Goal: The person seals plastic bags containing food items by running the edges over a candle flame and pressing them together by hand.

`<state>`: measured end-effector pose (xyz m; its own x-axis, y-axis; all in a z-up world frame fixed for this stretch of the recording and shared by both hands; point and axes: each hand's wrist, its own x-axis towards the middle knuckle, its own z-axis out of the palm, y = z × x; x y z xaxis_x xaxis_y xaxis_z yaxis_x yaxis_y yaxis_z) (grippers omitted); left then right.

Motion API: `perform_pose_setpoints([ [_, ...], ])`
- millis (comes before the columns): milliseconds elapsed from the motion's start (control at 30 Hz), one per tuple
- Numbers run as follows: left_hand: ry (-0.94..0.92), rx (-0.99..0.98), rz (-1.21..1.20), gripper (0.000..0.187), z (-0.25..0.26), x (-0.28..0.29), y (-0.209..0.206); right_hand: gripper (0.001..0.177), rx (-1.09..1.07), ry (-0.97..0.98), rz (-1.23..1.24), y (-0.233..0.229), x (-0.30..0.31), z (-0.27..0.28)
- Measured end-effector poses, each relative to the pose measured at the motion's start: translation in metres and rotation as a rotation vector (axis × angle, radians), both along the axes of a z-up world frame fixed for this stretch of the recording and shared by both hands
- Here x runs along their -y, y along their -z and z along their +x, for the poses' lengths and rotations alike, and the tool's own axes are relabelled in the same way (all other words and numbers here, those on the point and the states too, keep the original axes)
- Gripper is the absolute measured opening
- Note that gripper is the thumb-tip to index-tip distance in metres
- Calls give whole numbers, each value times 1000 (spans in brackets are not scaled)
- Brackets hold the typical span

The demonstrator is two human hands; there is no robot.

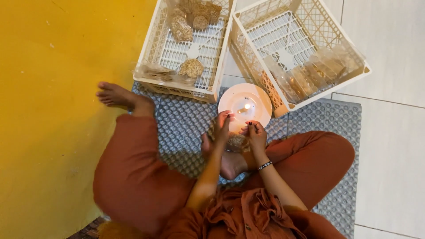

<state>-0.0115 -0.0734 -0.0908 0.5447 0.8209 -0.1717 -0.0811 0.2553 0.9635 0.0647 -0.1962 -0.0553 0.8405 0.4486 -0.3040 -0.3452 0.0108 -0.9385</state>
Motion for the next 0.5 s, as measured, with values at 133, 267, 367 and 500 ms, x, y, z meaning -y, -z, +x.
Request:
perform_pose_setpoints([
  [133, 326, -53, -38, 28, 5, -10, -33, 16, 28, 41, -41, -9, 0, 11],
  [267, 127, -155, -149, 16, 8, -12, -8, 18, -12, 7, -63, -4, -5, 9],
  [367, -17, -230, -75, 16, 12, -17, -2, 16, -40, 28, -56, -14, -15, 9],
  [500, -76, -168, -99, 25, 18, -15, -20, 12, -64, 82, -76, -2, -22, 12],
])
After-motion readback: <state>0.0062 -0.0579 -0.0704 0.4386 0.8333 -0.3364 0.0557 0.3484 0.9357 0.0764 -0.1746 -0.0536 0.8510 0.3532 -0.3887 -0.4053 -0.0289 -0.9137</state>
